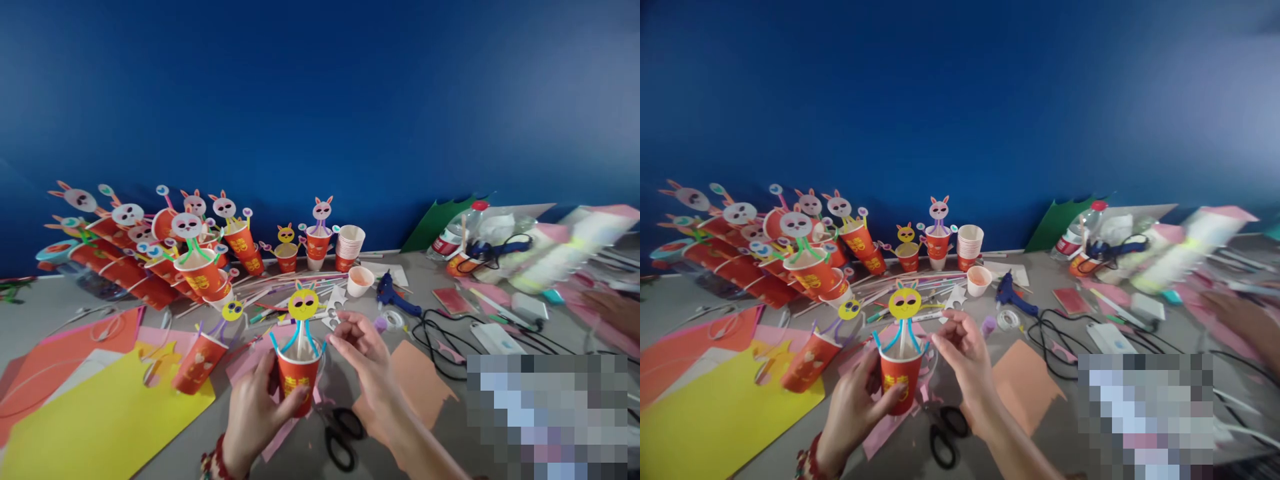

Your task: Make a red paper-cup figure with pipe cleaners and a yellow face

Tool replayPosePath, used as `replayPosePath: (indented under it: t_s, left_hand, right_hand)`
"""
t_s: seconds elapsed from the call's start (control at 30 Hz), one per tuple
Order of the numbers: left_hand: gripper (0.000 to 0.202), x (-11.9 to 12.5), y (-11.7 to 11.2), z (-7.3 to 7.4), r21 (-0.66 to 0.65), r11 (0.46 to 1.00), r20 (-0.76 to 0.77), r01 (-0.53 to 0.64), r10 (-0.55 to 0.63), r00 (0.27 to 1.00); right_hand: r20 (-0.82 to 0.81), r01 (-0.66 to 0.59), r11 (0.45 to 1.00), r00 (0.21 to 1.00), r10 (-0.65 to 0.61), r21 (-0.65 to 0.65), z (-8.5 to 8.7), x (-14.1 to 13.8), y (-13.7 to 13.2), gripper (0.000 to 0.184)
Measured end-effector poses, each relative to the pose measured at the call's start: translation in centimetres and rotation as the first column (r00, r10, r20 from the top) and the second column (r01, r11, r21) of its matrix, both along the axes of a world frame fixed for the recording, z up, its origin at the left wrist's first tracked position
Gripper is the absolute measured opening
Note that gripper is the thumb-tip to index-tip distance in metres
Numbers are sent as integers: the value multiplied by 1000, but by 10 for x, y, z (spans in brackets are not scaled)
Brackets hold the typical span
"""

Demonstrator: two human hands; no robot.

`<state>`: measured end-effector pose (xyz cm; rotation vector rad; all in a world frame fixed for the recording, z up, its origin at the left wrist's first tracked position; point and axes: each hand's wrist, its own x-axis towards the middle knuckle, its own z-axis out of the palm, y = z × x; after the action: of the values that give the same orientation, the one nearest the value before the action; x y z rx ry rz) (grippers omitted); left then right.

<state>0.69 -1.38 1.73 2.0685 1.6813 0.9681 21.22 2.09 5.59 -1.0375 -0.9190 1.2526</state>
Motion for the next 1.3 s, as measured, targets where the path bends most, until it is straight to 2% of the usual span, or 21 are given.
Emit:
replayPosePath:
  t_s: [0.33,1.0,1.3]
  left_hand:
    - [39,0,2,5,-32,999,-23,23,-24,999]
    - [44,-1,3,-3,-124,992,16,30,-29,999]
    - [37,-13,13,5,-194,978,-33,-75,70,997]
  right_hand:
    - [-41,7,1000,999,-7,-13,-1,-1,0,40]
    - [-59,-14,1000,998,12,-26,-7,-3,1,42]
    - [-71,-31,1000,997,30,-4,-21,-3,4,42]
